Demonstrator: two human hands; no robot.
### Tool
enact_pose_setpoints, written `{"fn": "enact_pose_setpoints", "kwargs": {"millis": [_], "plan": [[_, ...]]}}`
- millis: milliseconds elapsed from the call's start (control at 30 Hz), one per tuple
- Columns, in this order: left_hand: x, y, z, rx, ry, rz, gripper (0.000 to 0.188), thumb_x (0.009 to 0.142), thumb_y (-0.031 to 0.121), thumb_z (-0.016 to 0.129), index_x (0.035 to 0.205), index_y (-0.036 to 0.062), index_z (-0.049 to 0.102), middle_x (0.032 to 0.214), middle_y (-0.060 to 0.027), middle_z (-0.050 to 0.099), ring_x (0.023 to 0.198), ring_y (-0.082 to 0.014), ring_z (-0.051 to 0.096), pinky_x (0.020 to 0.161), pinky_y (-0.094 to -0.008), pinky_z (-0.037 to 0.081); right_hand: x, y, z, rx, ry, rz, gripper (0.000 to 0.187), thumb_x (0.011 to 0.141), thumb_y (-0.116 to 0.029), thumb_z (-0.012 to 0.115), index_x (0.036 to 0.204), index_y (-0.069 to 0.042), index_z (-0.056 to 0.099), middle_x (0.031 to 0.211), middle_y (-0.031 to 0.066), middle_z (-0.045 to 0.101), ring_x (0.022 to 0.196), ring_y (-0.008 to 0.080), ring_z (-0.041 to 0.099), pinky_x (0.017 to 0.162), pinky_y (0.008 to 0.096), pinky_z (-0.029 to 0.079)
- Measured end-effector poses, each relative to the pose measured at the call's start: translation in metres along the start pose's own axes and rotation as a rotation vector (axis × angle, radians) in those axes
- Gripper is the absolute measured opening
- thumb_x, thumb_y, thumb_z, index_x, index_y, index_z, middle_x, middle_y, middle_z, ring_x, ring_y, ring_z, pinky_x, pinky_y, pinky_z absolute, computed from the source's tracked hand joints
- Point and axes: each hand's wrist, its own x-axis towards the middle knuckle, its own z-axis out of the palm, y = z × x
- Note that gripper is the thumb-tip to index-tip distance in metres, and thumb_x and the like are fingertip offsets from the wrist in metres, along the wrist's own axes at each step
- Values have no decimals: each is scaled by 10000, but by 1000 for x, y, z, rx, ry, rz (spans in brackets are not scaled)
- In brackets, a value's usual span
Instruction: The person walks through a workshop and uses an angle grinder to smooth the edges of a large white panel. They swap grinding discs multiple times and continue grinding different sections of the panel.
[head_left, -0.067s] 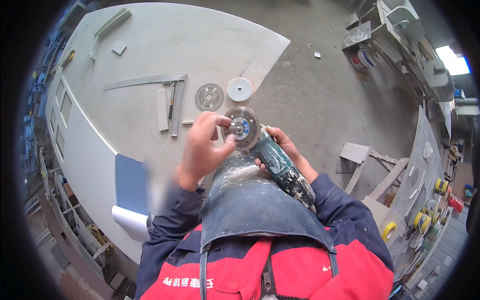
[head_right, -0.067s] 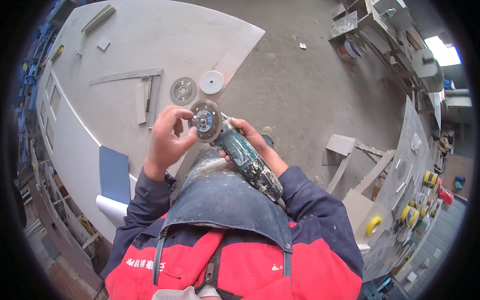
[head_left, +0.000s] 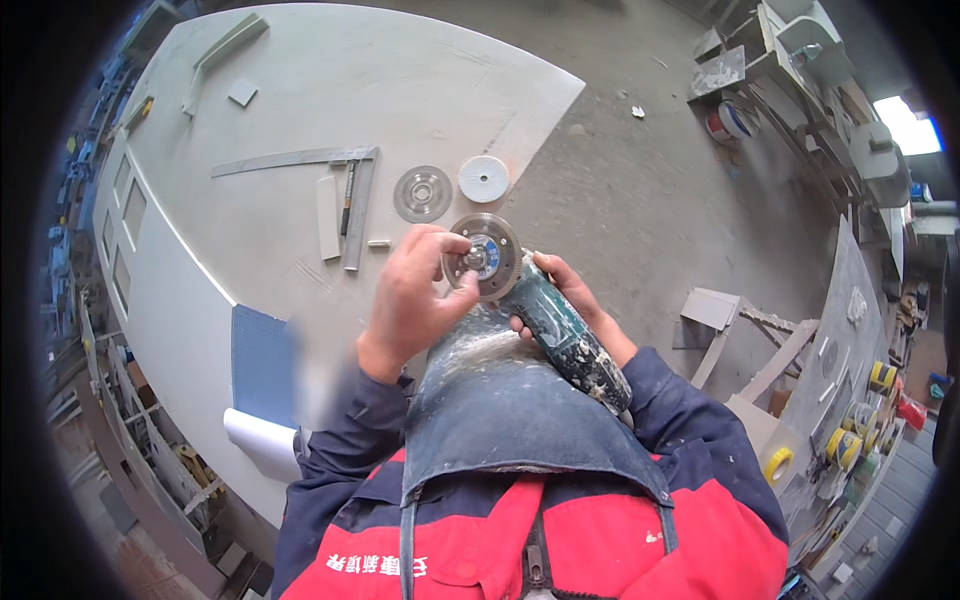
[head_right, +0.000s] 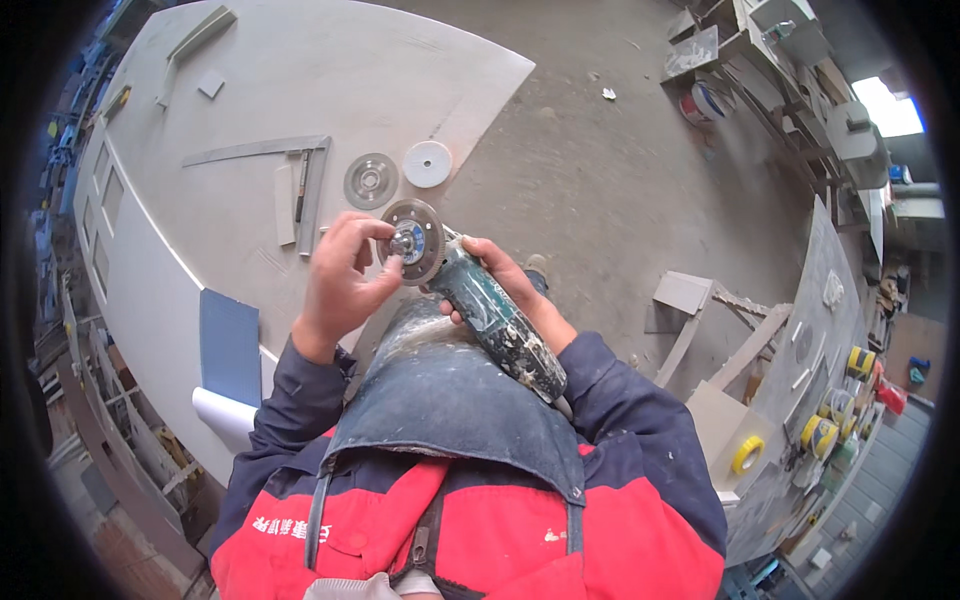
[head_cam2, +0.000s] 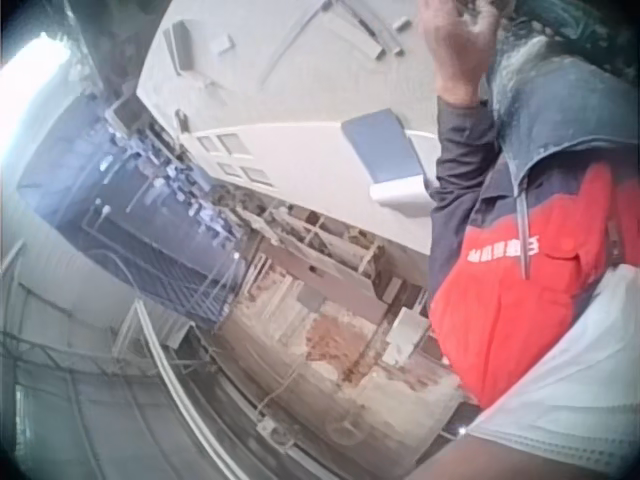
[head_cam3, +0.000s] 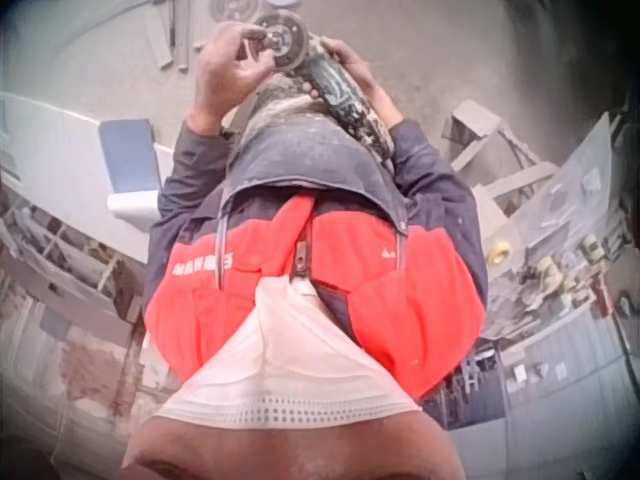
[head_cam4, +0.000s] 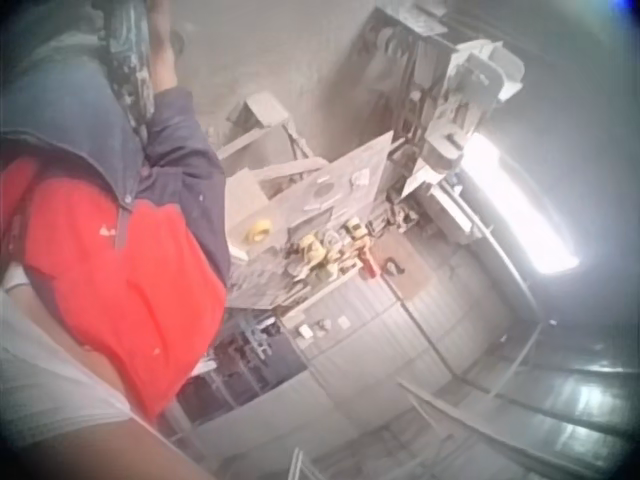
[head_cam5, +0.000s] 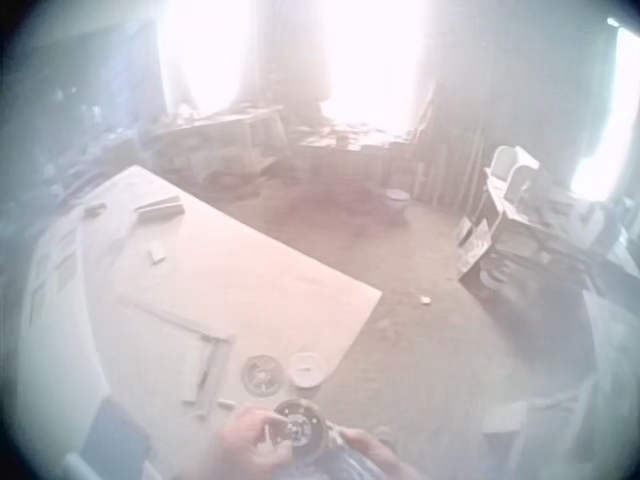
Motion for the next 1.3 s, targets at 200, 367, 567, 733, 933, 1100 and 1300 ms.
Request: {"fn": "enact_pose_setpoints", "kwargs": {"millis": [200,367,567,733,933,1100,1300], "plan": [[-14,-6,2,77,79,76,304,800,30,774,1094,8,698,1067,-151,683,934,-320,692,787,-411,574,12,9,0,-91,24,-46,585,1054,-449,527,1379,36,532,1112,281,701,767,348,762,607,421,688],[-26,-14,-2,154,188,284,304,775,-18,813,1067,27,741,1102,-124,729,909,-279,671,794,-372,545,14,23,3,-91,22,-72,603,1057,-445,518,1422,34,500,1135,295,692,765,351,760,603,425,685],[-49,-11,0,164,232,352,279,747,25,861,1011,61,779,1101,-96,749,936,-269,660,828,-390,529,0,51,-1,-72,25,-151,596,1058,-432,511,1450,17,487,1177,318,671,785,375,761,613,448,692],[-78,-4,6,125,269,356,268,749,114,886,994,89,780,1061,-59,744,944,-258,628,856,-394,493,-19,80,-7,-117,7,-179,609,1057,-447,510,1430,35,499,1162,322,673,776,368,765,615,431,690],[-127,35,10,190,298,411,262,738,94,877,979,98,775,1052,-46,741,970,-265,627,882,-392,477,-58,132,-14,-174,-56,-265,607,1056,-462,512,1391,45,524,1148,308,682,756,362,763,617,424,682],[-192,59,22,244,220,498,316,702,39,883,989,87,760,1049,-71,739,1026,-290,629,911,-401,494,-99,203,-41,-178,-32,-329,606,1055,-465,510,1384,43,529,1115,280,699,747,359,760,609,426,676],[-285,84,18,218,161,511,302,734,83,870,1013,94,755,1033,-56,729,1007,-268,635,913,-396,468,-141,303,-60,-123,-3,-338,602,1057,-468,502,1374,42,543,1081,259,716,753,358,759,601,427,668]]}}
